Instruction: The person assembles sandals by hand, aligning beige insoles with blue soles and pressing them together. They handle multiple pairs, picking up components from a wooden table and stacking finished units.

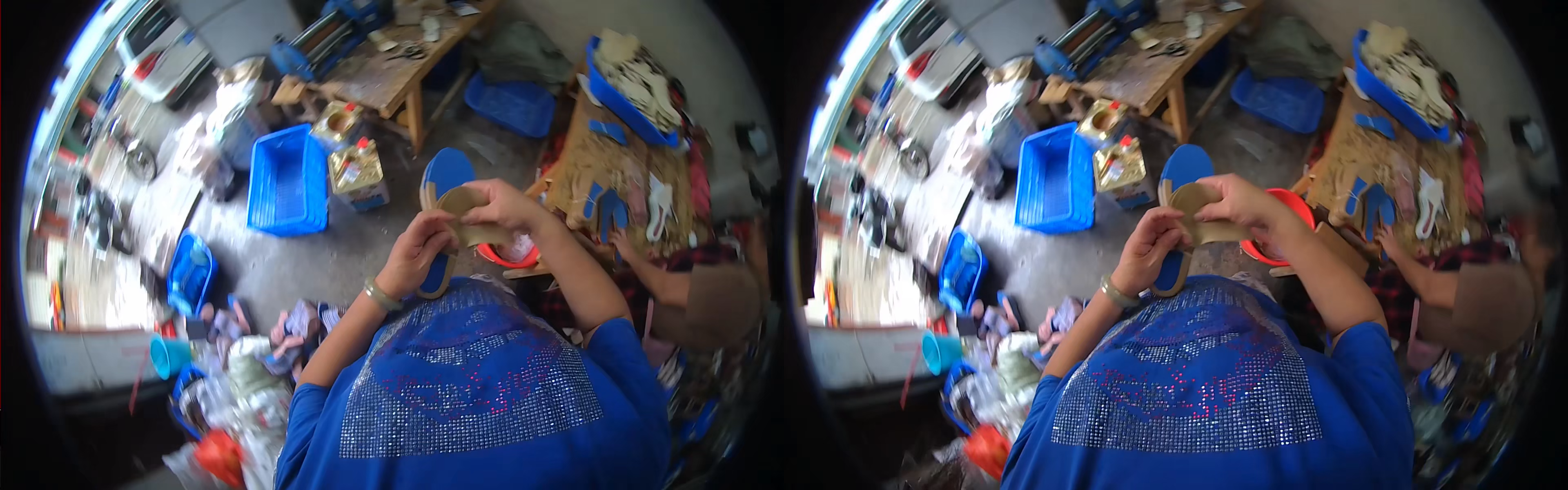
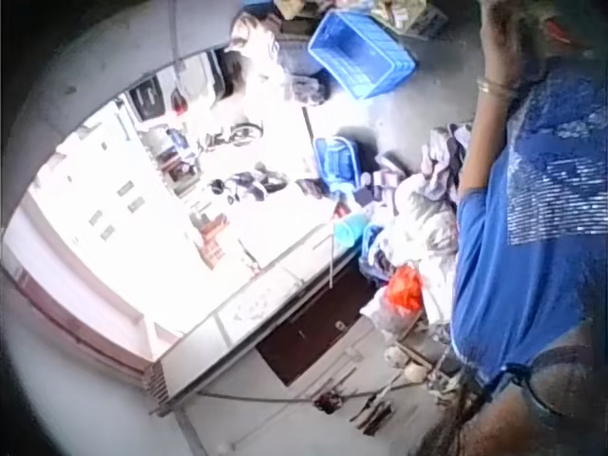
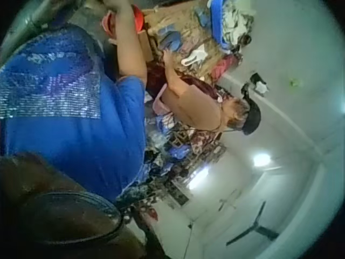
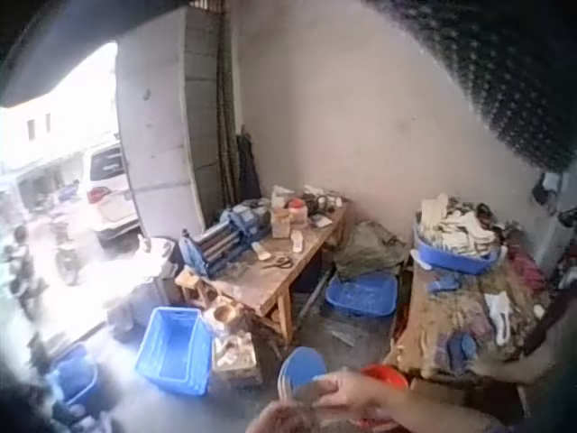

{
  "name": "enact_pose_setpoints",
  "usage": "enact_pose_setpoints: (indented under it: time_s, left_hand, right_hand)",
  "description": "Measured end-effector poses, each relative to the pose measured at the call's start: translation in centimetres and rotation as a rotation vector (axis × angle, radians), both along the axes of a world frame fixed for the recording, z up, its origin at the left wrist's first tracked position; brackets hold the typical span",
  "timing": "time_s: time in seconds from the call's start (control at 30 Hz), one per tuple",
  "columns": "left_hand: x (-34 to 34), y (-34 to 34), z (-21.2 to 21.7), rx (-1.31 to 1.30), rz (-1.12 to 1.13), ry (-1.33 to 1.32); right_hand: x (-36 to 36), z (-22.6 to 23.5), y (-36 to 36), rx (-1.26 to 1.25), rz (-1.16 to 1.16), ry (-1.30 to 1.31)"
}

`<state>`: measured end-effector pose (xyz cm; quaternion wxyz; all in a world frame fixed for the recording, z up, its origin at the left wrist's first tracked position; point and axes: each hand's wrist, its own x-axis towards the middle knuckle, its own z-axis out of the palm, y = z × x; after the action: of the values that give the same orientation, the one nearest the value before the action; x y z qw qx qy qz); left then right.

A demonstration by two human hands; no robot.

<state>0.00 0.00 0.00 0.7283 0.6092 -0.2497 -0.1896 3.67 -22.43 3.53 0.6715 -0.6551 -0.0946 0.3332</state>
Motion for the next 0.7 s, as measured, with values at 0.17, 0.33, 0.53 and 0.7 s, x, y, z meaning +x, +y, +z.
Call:
enact_pose_setpoints:
  time_s: [0.17, 0.33, 0.53, 0.7]
  left_hand:
    - [4.1, 2.1, 0.3, 0.0, -0.14, -0.093]
    - [6.1, 4.5, 0.5, 0.058, -0.284, -0.35]
    - [7.2, 4.4, 0.2, -0.005, -0.555, -0.205]
    - [7.5, 3.8, 0.3, -0.007, -0.741, -0.24]
  right_hand:
    - [-1.1, 0.9, 2.1, -0.091, -0.3, -0.113]
    - [-2.6, 2.5, 4.2, 0.009, -0.822, -0.268]
    - [-6.2, 2.3, 6.7, 0.052, -0.823, -0.163]
    - [-8.4, 2.1, 6.2, -0.128, -0.791, -0.169]
